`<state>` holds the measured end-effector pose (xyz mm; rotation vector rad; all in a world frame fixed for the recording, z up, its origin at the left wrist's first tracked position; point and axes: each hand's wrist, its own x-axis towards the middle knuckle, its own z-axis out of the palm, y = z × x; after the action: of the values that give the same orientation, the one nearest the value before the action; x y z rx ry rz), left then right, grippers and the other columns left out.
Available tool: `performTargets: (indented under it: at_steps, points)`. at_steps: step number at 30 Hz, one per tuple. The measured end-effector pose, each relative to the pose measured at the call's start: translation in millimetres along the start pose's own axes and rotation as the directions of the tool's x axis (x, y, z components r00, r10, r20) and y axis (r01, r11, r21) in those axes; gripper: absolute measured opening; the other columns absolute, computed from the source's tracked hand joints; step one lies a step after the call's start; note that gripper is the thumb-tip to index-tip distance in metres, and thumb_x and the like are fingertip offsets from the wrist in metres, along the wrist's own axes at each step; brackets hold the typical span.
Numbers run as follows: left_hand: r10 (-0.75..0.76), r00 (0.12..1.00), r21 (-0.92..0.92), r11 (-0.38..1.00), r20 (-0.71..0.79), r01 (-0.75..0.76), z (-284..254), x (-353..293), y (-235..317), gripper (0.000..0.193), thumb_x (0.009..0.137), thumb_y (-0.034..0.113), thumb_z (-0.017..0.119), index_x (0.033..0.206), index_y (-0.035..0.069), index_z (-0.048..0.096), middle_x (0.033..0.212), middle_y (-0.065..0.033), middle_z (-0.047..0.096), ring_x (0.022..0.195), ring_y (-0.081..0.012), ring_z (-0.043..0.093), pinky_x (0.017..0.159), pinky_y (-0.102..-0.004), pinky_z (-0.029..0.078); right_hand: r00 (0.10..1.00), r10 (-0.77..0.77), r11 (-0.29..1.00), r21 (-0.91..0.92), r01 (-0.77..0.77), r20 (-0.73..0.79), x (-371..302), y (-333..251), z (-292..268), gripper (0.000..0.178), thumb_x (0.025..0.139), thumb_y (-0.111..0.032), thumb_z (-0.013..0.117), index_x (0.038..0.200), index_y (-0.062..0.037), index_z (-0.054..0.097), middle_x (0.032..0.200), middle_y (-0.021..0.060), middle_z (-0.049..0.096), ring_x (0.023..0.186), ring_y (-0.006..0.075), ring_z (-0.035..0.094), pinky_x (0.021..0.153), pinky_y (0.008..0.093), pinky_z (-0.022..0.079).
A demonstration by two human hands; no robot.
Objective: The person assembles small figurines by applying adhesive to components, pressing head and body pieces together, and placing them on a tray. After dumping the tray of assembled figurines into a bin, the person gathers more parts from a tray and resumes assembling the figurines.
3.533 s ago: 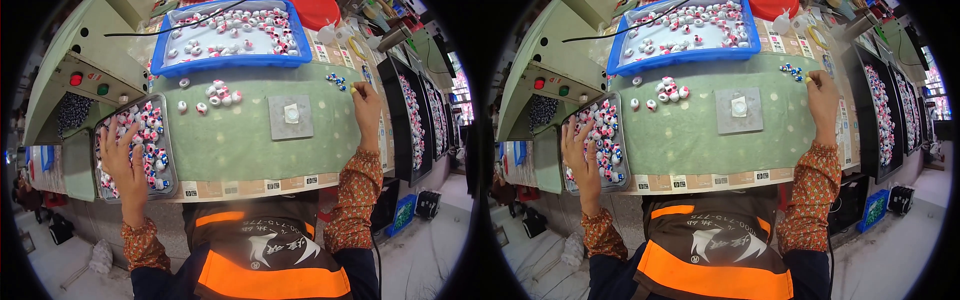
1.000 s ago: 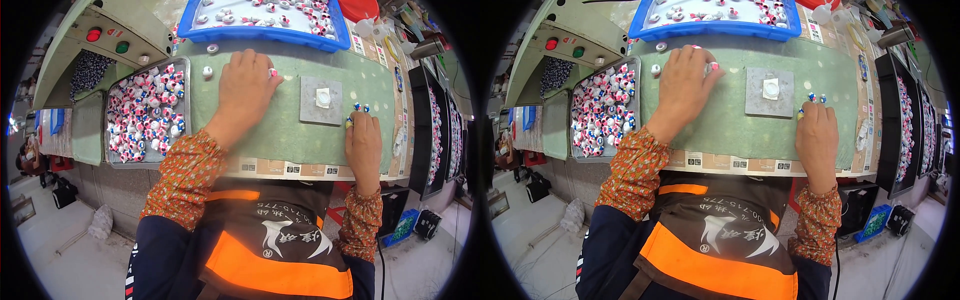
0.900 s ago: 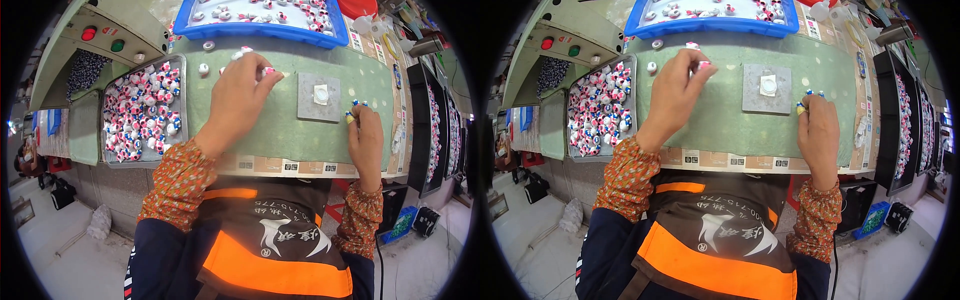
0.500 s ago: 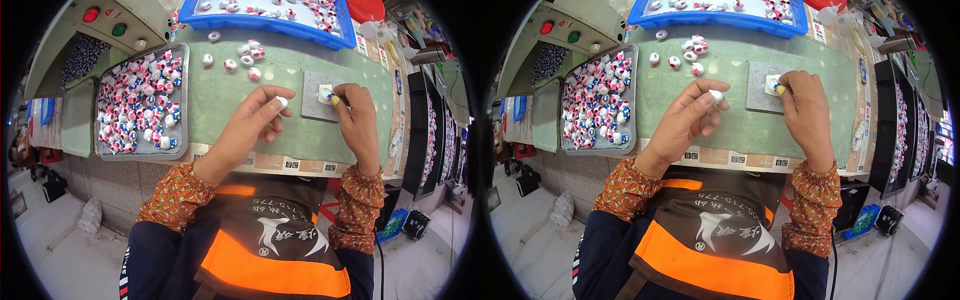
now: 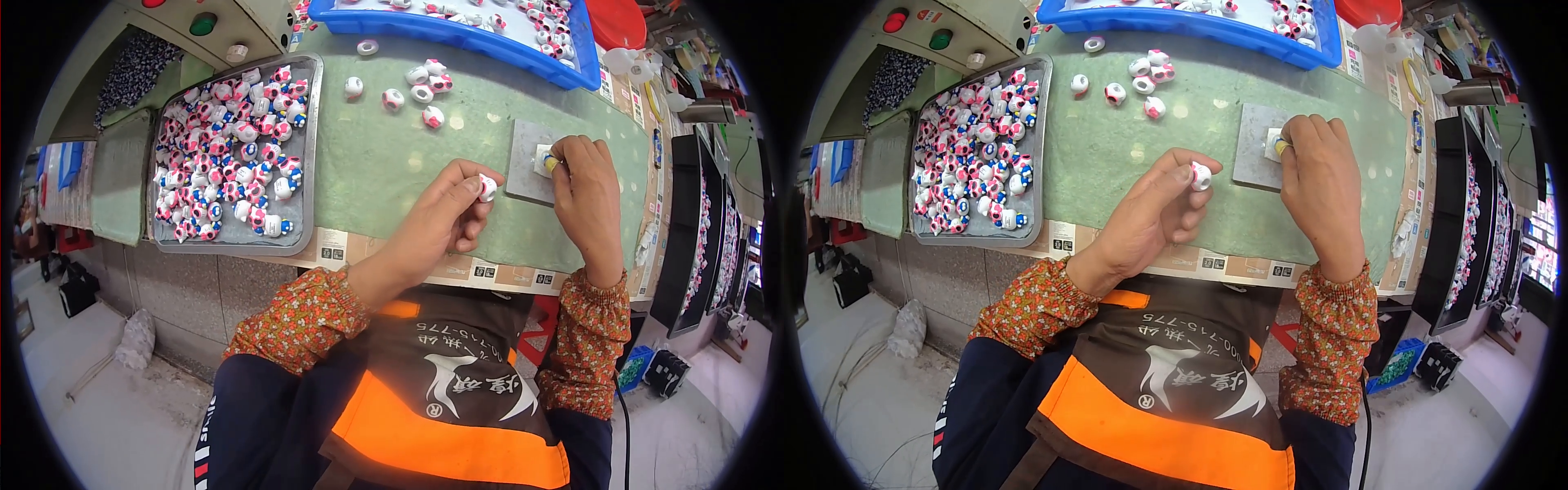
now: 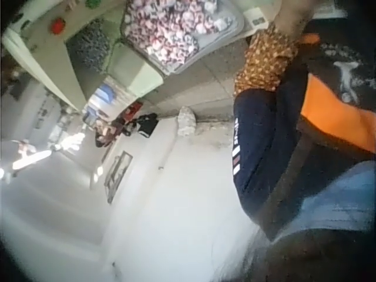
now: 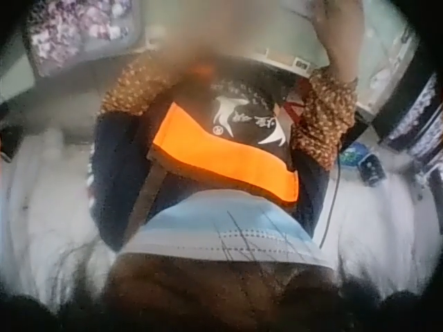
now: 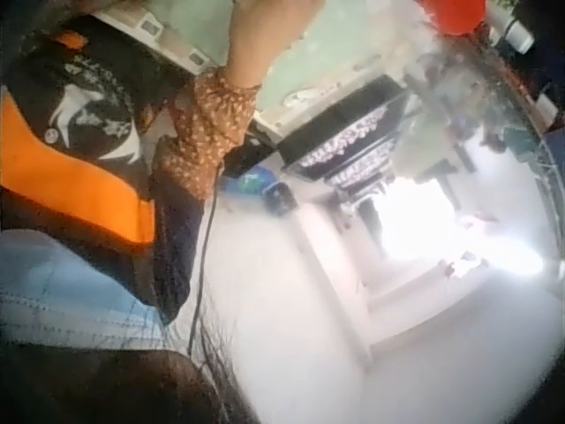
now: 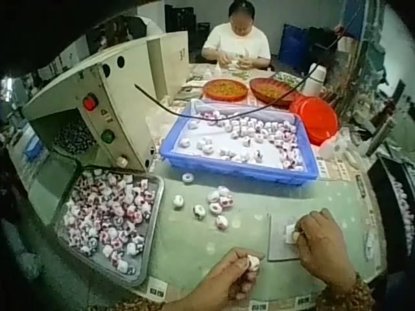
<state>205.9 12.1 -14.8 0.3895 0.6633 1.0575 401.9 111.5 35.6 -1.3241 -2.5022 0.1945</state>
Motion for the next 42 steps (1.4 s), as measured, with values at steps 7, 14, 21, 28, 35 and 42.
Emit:
performTargets:
  at_steps: [7, 14, 21, 28, 35, 42]
  points:
    - [0.047, 0.999, -0.056, 0.997, -0.006, -0.048, 1.5, 1.6, -7.8, 0.034, 0.108, 0.039, 0.043, 0.127, 0.012, 0.051, 0.094, 0.0015, 0.048, 0.074, -0.0063, 0.042, 0.059, -0.0205, 0.035, 0.972, 0.234, 0.899, 0.385, -0.208, -0.022, -13.9, -9.1, -5.2, 0.008, 0.088, -0.002, 0.062, 0.095, -0.0003, 0.061, 0.084, 0.0101, 0.059, 0.076, 0.0226, 0.055, 0.07, 0.0344, 0.045]
    - [0.11, 0.992, -0.048, 0.992, -0.057, -0.113, 6.6, 1.6, -14.8, 0.034, 0.109, 0.038, 0.039, 0.126, 0.01, 0.051, 0.093, 0.0003, 0.05, 0.073, -0.0065, 0.042, 0.057, -0.0206, 0.035, 0.944, 0.308, 0.551, 0.786, -0.282, 0.122, -42.9, -52.0, 10.5, 0.008, 0.091, -0.004, 0.065, 0.097, 0.0003, 0.063, 0.084, 0.0037, 0.058, 0.074, 0.0118, 0.053, 0.067, 0.0264, 0.044]
    - [0.216, 0.972, 0.136, 0.97, -0.091, -0.203, 12.4, 0.2, -22.2, 0.032, 0.11, 0.038, 0.036, 0.117, 0.009, 0.048, 0.087, -0.0004, 0.05, 0.067, -0.0051, 0.043, 0.051, -0.0197, 0.035, 0.967, 0.253, 0.685, 0.71, -0.163, -0.022, -46.2, -63.1, 15.5, 0.008, 0.089, -0.004, 0.066, 0.096, 0.0003, 0.063, 0.085, 0.0077, 0.06, 0.076, 0.0187, 0.055, 0.065, 0.0296, 0.045]
    - [0.452, 0.883, 0.364, 0.849, -0.127, -0.382, 16.3, -3.7, -39.6, 0.028, 0.111, 0.033, 0.032, 0.112, 0.008, 0.044, 0.086, -0.0004, 0.048, 0.069, -0.0024, 0.039, 0.056, -0.0195, 0.036, 0.951, 0.309, 0.602, 0.776, -0.19, -0.007, -58.4, -72.1, 36.1, 0.01, 0.086, -0.002, 0.068, 0.091, 0.0006, 0.061, 0.082, 0.008, 0.057, 0.07, 0.0191, 0.051, 0.061, 0.0309, 0.042]
    - [0.548, 0.828, 0.49, 0.759, -0.121, -0.43, 14.6, -2.6, -44.0, 0.029, 0.112, 0.028, 0.03, 0.112, 0.003, 0.044, 0.092, -0.0049, 0.05, 0.08, -0.0081, 0.044, 0.071, -0.0257, 0.042, 0.928, 0.337, 0.596, 0.799, -0.078, -0.161, -62.0, -81.2, 53.1, 0.013, 0.083, 0.004, 0.068, 0.092, 0.0006, 0.059, 0.084, 0.0098, 0.055, 0.073, 0.0195, 0.053, 0.064, 0.03, 0.045]
    - [0.595, 0.8, 0.541, 0.697, -0.071, -0.471, 9.0, 2.7, -50.4, 0.029, 0.112, 0.028, 0.029, 0.112, 0.004, 0.044, 0.093, -0.0053, 0.049, 0.081, -0.0086, 0.044, 0.072, -0.0256, 0.042, 0.916, 0.359, 0.571, 0.818, -0.065, -0.177, -62.7, -80.2, 57.1, 0.012, 0.084, 0.003, 0.067, 0.092, 0.0006, 0.058, 0.084, 0.0106, 0.054, 0.074, 0.0199, 0.054, 0.064, 0.0307, 0.045]
